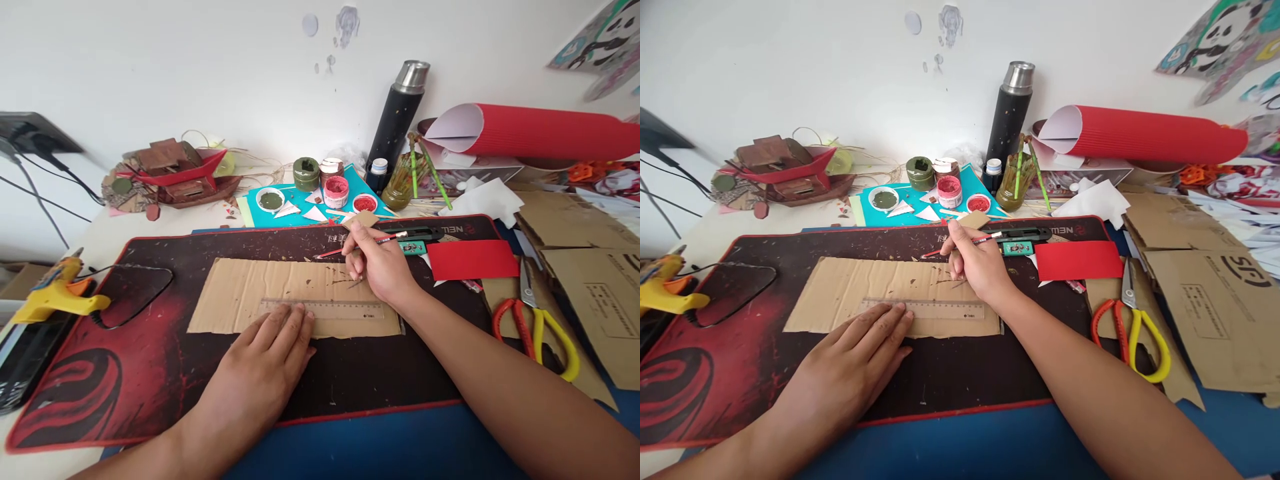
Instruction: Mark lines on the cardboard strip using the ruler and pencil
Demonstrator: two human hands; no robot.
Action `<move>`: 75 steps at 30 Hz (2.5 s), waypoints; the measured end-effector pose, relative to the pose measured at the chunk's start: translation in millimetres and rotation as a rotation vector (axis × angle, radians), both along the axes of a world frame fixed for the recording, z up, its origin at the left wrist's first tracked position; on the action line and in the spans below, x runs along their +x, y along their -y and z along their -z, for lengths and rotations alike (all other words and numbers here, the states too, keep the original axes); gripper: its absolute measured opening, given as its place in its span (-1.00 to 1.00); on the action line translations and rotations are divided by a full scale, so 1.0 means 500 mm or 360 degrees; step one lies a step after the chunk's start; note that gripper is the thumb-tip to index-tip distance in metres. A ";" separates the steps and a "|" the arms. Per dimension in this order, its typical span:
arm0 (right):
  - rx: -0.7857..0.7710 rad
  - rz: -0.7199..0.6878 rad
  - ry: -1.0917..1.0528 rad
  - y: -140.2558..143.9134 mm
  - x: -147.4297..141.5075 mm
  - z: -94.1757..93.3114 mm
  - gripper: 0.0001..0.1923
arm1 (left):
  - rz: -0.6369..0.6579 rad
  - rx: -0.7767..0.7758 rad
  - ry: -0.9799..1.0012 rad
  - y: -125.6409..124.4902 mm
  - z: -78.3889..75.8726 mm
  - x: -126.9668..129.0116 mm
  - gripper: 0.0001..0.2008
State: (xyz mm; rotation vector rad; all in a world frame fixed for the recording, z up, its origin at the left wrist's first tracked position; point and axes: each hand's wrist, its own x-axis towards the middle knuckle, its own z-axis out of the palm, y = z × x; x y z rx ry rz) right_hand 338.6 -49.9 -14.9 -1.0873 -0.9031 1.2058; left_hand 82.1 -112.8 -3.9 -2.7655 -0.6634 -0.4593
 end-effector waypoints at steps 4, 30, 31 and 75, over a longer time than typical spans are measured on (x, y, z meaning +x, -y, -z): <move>0.0006 -0.0003 0.0002 0.001 -0.001 -0.002 -0.34 | -0.0052 -0.0011 -0.0007 0.003 0.001 0.002 -0.64; 0.0019 0.0005 0.0049 0.005 -0.002 -0.006 -0.38 | -0.0313 -0.0013 -0.0307 0.020 -0.012 -0.016 -0.55; 0.0021 0.0004 0.0051 0.004 -0.002 -0.006 -0.38 | -0.0320 -0.0011 -0.0309 0.021 -0.012 -0.016 -0.56; -0.0016 0.0002 0.0279 0.015 0.002 -0.013 -0.41 | -0.0273 -0.0089 -0.0077 0.009 0.006 -0.045 -0.48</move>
